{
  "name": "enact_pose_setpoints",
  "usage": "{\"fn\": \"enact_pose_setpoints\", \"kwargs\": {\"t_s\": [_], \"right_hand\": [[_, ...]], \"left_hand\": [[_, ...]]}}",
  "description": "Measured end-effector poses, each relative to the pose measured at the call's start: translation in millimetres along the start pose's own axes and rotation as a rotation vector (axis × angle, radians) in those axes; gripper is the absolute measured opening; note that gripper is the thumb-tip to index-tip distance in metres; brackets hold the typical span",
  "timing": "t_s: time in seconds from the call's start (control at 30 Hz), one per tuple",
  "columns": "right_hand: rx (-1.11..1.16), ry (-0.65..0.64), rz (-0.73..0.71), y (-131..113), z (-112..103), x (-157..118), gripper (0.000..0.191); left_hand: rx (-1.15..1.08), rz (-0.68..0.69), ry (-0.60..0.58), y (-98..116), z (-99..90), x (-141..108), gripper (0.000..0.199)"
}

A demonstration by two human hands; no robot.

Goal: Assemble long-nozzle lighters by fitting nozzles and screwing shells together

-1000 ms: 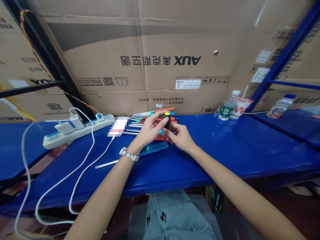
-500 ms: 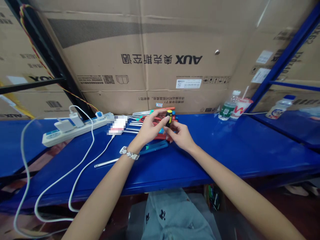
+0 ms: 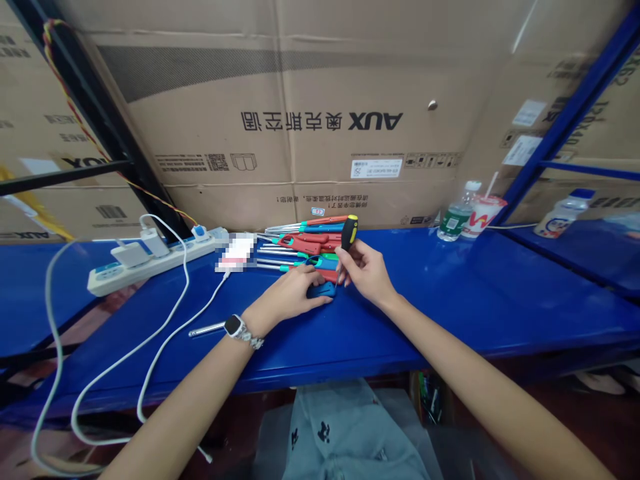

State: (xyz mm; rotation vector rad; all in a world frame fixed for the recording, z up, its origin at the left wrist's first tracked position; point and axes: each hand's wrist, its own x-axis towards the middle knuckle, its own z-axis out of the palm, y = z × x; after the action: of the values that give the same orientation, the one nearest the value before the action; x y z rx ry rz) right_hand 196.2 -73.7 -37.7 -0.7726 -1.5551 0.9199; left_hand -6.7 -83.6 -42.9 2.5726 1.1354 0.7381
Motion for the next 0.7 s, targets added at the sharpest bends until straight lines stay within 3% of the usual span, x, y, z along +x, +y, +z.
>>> {"fn": "enact_pose_setpoints", "kwargs": {"t_s": [0.4,0.7], "right_hand": [[-0.054,-0.022,-0.140,3.2,-5.9,-14.1,0.031],[-0.062,-0.065,-0.158,4.2,-1.6,-13.9,0.022]], "left_hand": [[0.010,-0.019,-0.028,7.0,2.3,-3.2,0.022],[0.006,-0.045,-0.078,6.8,3.0,-3.1,0.022]]}}
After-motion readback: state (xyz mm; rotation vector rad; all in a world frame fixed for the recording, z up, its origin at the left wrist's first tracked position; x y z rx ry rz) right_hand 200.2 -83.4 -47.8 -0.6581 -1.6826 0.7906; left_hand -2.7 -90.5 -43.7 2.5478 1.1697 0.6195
